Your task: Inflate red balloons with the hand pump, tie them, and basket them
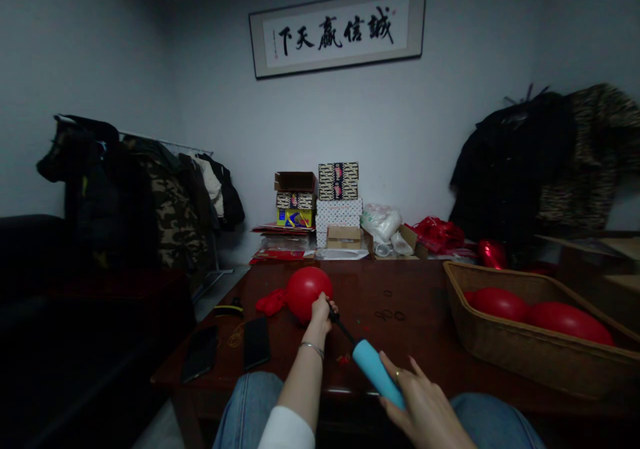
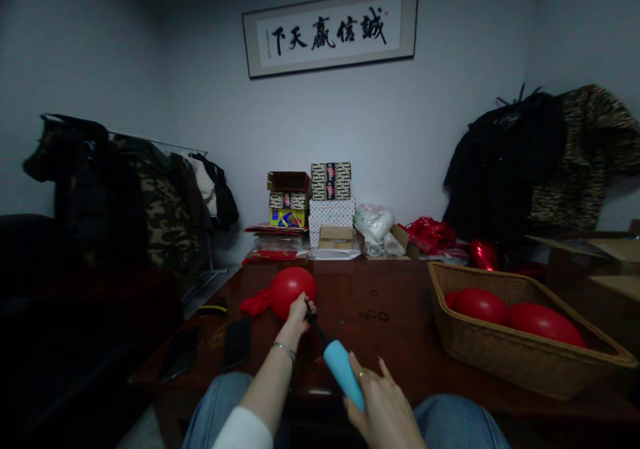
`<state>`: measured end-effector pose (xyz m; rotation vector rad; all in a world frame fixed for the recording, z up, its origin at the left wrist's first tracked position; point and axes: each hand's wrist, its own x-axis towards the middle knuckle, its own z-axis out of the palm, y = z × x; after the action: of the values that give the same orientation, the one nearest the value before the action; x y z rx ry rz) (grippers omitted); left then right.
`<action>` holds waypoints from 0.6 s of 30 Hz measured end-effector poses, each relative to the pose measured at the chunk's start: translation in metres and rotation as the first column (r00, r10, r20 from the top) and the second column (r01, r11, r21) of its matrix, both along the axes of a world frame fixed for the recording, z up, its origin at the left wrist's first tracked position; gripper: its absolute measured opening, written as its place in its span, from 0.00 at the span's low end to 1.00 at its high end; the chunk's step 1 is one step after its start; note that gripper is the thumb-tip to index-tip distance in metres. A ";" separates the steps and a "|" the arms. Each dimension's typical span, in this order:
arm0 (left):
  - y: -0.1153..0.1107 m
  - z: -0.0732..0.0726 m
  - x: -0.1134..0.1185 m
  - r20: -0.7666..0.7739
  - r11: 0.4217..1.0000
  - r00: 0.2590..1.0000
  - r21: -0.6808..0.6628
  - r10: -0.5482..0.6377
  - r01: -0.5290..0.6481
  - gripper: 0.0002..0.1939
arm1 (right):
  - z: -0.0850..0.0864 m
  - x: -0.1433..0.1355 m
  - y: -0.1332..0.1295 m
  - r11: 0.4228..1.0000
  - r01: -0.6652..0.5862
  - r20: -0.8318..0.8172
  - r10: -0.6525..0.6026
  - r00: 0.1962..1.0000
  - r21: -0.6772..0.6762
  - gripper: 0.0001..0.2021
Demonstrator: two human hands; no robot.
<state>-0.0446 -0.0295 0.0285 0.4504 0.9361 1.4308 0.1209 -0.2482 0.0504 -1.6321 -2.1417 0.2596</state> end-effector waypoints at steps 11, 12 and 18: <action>0.000 0.010 -0.007 0.035 1.000 0.999 0.020 0.007 -0.008 0.11 | 0.001 0.005 -0.005 0.995 -0.043 0.029 0.040 0.999 0.086 0.29; -0.001 0.010 -0.004 0.035 1.000 0.999 0.021 0.003 -0.004 0.11 | 0.002 0.003 -0.002 0.996 -0.028 0.028 0.025 0.999 0.084 0.28; -0.009 0.009 0.024 0.030 0.999 0.999 0.021 -0.040 0.039 0.12 | 0.009 -0.015 0.028 0.993 0.036 0.008 -0.037 0.999 0.109 0.27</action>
<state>-0.0206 -0.0381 0.0372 0.4585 0.8848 1.4087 0.1055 -0.2204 0.0590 -1.6119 -2.0924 0.1221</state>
